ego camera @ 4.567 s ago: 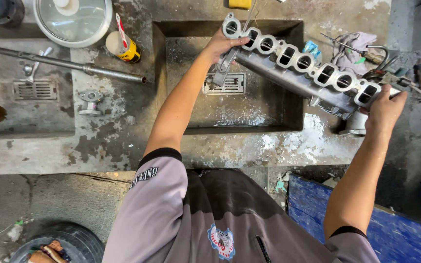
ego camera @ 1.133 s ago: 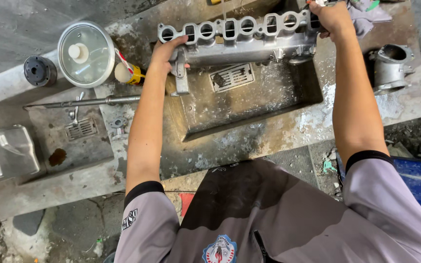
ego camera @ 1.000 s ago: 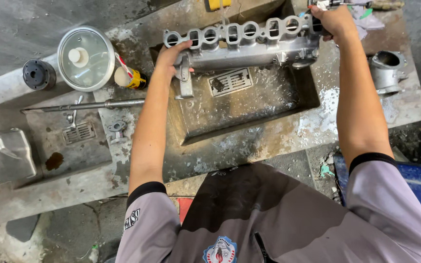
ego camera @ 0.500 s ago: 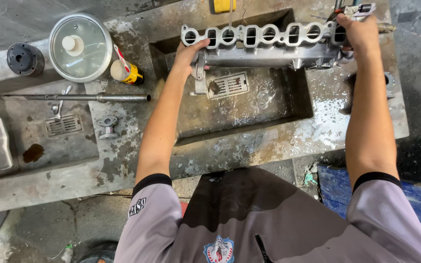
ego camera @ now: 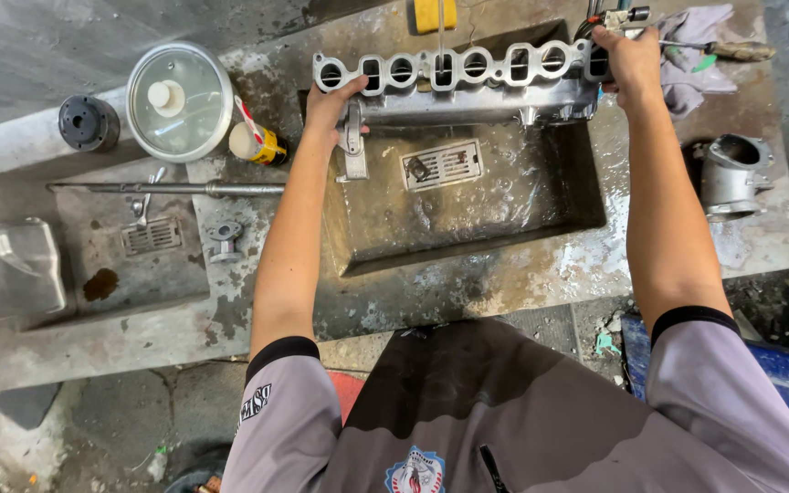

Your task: The person scrubs an aluminum intake manifold with a brush over a concrete wash sink, then rinses it with a hose. They turn the manifold over to clean the other side, carry it away from the sink, and set it down on the ground.

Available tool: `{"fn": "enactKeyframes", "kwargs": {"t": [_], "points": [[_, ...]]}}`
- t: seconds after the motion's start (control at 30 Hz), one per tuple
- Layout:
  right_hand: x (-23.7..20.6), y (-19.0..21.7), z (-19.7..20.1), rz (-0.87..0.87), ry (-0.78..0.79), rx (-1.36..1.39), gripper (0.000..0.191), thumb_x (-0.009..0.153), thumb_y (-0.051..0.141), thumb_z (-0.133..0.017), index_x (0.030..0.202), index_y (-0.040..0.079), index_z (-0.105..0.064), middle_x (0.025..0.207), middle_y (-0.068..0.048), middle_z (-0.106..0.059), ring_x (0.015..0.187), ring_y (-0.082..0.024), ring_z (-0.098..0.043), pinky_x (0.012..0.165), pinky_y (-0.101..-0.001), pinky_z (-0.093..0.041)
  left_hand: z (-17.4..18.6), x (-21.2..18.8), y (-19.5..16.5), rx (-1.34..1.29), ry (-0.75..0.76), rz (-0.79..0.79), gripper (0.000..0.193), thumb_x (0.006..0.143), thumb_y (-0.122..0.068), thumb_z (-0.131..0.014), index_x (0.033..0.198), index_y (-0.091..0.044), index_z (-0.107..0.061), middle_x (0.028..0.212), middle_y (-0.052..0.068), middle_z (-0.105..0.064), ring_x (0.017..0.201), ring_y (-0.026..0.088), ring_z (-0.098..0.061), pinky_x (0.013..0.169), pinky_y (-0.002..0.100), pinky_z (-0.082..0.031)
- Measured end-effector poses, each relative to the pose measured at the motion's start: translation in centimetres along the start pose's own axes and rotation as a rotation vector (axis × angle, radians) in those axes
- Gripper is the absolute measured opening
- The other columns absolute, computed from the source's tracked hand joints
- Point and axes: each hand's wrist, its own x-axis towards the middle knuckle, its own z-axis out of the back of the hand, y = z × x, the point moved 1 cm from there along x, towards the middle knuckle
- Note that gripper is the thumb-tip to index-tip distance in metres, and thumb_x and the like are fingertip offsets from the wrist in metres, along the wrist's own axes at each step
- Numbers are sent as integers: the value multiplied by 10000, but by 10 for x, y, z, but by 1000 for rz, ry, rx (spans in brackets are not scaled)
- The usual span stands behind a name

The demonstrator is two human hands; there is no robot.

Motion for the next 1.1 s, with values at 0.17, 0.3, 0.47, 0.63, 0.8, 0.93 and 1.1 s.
{"fn": "enactKeyframes", "kwargs": {"t": [0.17,0.3,0.47,0.63,0.8,0.93,1.1], "points": [[-2,-5,-7,-23,40,-10,611,957,319,-836,1319,-5,-466,1117,-115,-738,834,-223,-741,531,-394,-551,7,-1,5,16,-28,17,622,698,-202,-936,1206,-135,-583,1121,90,-730,866,300,-751,526,531,-658],[1,-7,-3,-47,48,-83,617,973,348,-832,1309,1,-449,1092,-104,-714,835,-210,-739,544,-388,-564,9,1,9,-13,55,92,604,722,-189,-913,1229,-140,-588,1146,88,-723,891,299,-757,558,593,-648],[-1,-11,6,-223,136,-170,351,957,384,-783,1141,85,-789,908,-69,-595,677,-194,-473,478,-369,-336,11,4,12,10,144,309,576,782,-178,-869,1281,-128,-586,1191,103,-709,912,326,-761,621,618,-667],[-2,-5,16,-148,106,-254,403,980,394,-788,1089,24,-670,1005,-74,-709,719,-191,-633,465,-332,-441,5,3,14,-6,135,344,557,830,-184,-870,1308,-90,-601,1229,129,-703,961,359,-774,658,587,-632],[4,3,13,-75,40,-206,599,986,372,-817,1281,-51,-511,1079,-102,-713,795,-182,-693,485,-337,-503,1,-3,13,-76,195,278,544,792,-149,-845,1280,-110,-607,1185,111,-707,922,332,-753,601,587,-653],[-4,4,-5,-53,56,-86,650,993,354,-798,1376,-10,-418,1136,-116,-721,856,-208,-717,541,-384,-530,9,-13,-3,-64,108,122,569,757,-107,-841,1250,-147,-559,1133,92,-705,876,316,-745,577,597,-647],[-18,7,-31,-59,102,55,592,988,356,-789,1353,22,-464,1178,-127,-707,893,-244,-718,591,-430,-540,22,-31,-36,16,70,-8,547,774,-96,-862,1234,-106,-565,1097,119,-721,850,329,-765,568,617,-637]]}}
